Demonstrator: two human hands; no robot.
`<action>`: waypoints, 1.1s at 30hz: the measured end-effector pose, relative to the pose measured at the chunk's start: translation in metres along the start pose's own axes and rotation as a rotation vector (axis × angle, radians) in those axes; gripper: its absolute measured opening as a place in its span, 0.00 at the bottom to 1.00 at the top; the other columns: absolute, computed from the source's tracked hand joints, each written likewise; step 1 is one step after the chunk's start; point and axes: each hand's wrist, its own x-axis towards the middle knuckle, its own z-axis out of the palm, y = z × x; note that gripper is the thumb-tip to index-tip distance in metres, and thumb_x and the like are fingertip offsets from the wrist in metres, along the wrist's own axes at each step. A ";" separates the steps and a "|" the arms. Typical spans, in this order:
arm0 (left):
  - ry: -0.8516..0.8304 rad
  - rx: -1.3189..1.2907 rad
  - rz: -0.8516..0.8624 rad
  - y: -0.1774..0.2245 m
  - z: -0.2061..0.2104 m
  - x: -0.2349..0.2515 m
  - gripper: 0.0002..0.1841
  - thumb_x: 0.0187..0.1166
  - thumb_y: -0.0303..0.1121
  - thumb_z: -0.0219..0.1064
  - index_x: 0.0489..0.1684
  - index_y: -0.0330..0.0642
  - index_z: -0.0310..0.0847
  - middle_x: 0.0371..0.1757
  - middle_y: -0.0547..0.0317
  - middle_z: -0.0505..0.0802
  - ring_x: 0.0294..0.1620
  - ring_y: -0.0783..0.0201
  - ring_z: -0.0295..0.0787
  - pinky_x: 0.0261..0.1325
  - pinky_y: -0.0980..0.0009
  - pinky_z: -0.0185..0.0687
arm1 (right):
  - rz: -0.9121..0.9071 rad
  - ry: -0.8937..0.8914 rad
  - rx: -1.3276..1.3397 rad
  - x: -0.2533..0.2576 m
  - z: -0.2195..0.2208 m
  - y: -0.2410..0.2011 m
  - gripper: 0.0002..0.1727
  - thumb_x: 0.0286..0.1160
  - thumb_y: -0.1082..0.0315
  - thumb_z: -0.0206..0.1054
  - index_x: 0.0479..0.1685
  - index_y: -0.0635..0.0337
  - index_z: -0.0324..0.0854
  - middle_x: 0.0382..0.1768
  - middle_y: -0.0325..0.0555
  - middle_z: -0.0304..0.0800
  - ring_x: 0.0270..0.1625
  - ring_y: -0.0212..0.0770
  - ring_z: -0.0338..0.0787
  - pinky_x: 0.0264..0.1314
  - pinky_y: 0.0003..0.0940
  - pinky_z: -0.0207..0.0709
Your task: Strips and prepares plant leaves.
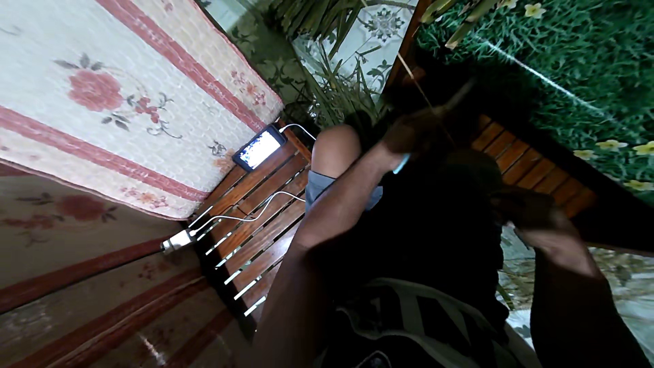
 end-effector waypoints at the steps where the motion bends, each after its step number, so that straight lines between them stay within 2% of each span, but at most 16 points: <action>1: 0.037 -0.099 0.036 0.004 -0.009 0.003 0.13 0.95 0.39 0.49 0.54 0.43 0.78 0.16 0.65 0.76 0.10 0.75 0.67 0.11 0.81 0.66 | 0.028 0.001 -0.036 -0.003 -0.001 0.004 0.12 0.75 0.64 0.63 0.51 0.60 0.83 0.24 0.27 0.80 0.19 0.22 0.75 0.22 0.21 0.74; 4: 0.048 -0.101 0.053 0.000 -0.012 0.007 0.15 0.95 0.41 0.48 0.54 0.43 0.77 0.16 0.64 0.76 0.09 0.73 0.68 0.10 0.80 0.67 | 0.070 0.005 -0.077 -0.004 0.002 0.008 0.11 0.75 0.64 0.64 0.48 0.60 0.85 0.20 0.28 0.78 0.16 0.22 0.72 0.19 0.21 0.71; 7: -0.033 0.176 -0.056 -0.014 0.012 -0.003 0.15 0.94 0.42 0.51 0.52 0.41 0.78 0.19 0.63 0.77 0.11 0.74 0.68 0.12 0.81 0.64 | 0.040 0.001 -0.102 -0.003 0.006 0.002 0.13 0.77 0.62 0.65 0.49 0.63 0.85 0.23 0.30 0.81 0.19 0.22 0.76 0.23 0.22 0.75; 9: -0.103 0.307 -0.094 -0.020 0.022 -0.007 0.17 0.94 0.41 0.51 0.54 0.36 0.79 0.19 0.61 0.77 0.12 0.73 0.69 0.14 0.80 0.67 | 0.027 -0.001 -0.120 -0.002 0.007 0.001 0.16 0.78 0.60 0.64 0.51 0.63 0.85 0.26 0.33 0.82 0.21 0.23 0.77 0.26 0.23 0.76; 11: -0.130 0.368 -0.101 -0.021 0.024 -0.007 0.18 0.95 0.41 0.51 0.52 0.34 0.79 0.20 0.61 0.77 0.13 0.73 0.70 0.16 0.80 0.68 | 0.028 -0.006 -0.084 0.000 0.007 0.003 0.14 0.77 0.60 0.63 0.50 0.62 0.84 0.24 0.30 0.81 0.20 0.22 0.77 0.24 0.21 0.75; 18: -0.121 0.370 -0.100 -0.017 0.022 -0.006 0.18 0.95 0.41 0.50 0.55 0.34 0.79 0.19 0.59 0.78 0.13 0.71 0.72 0.16 0.78 0.70 | -0.021 -0.025 0.017 0.000 0.008 0.009 0.12 0.77 0.62 0.63 0.48 0.59 0.84 0.23 0.25 0.81 0.19 0.19 0.77 0.23 0.18 0.74; 26: -0.136 0.348 -0.098 -0.023 0.021 0.000 0.18 0.95 0.41 0.52 0.50 0.33 0.79 0.18 0.59 0.78 0.13 0.71 0.72 0.15 0.79 0.69 | -0.055 -0.058 0.124 0.003 0.008 0.018 0.09 0.78 0.62 0.63 0.48 0.54 0.84 0.24 0.22 0.83 0.21 0.19 0.78 0.24 0.17 0.76; 30: -0.240 0.435 -0.102 -0.037 0.030 -0.001 0.15 0.94 0.37 0.52 0.56 0.35 0.81 0.20 0.63 0.78 0.15 0.74 0.71 0.17 0.80 0.69 | -0.031 -0.005 0.042 0.003 0.015 0.003 0.15 0.78 0.57 0.65 0.50 0.60 0.84 0.25 0.26 0.82 0.21 0.20 0.78 0.24 0.19 0.77; 31: -0.253 0.464 -0.111 -0.038 0.030 0.000 0.15 0.94 0.36 0.51 0.52 0.33 0.79 0.20 0.63 0.78 0.15 0.74 0.71 0.18 0.80 0.69 | -0.006 0.008 0.010 0.002 0.017 -0.003 0.17 0.79 0.57 0.64 0.53 0.63 0.83 0.27 0.29 0.83 0.22 0.21 0.79 0.26 0.20 0.78; 33: -0.156 0.388 -0.145 -0.025 0.026 0.002 0.16 0.95 0.37 0.50 0.53 0.33 0.78 0.21 0.62 0.78 0.16 0.73 0.70 0.18 0.80 0.66 | -0.013 0.011 -0.024 0.002 0.014 -0.003 0.18 0.79 0.58 0.64 0.54 0.64 0.84 0.28 0.31 0.84 0.23 0.21 0.80 0.27 0.21 0.79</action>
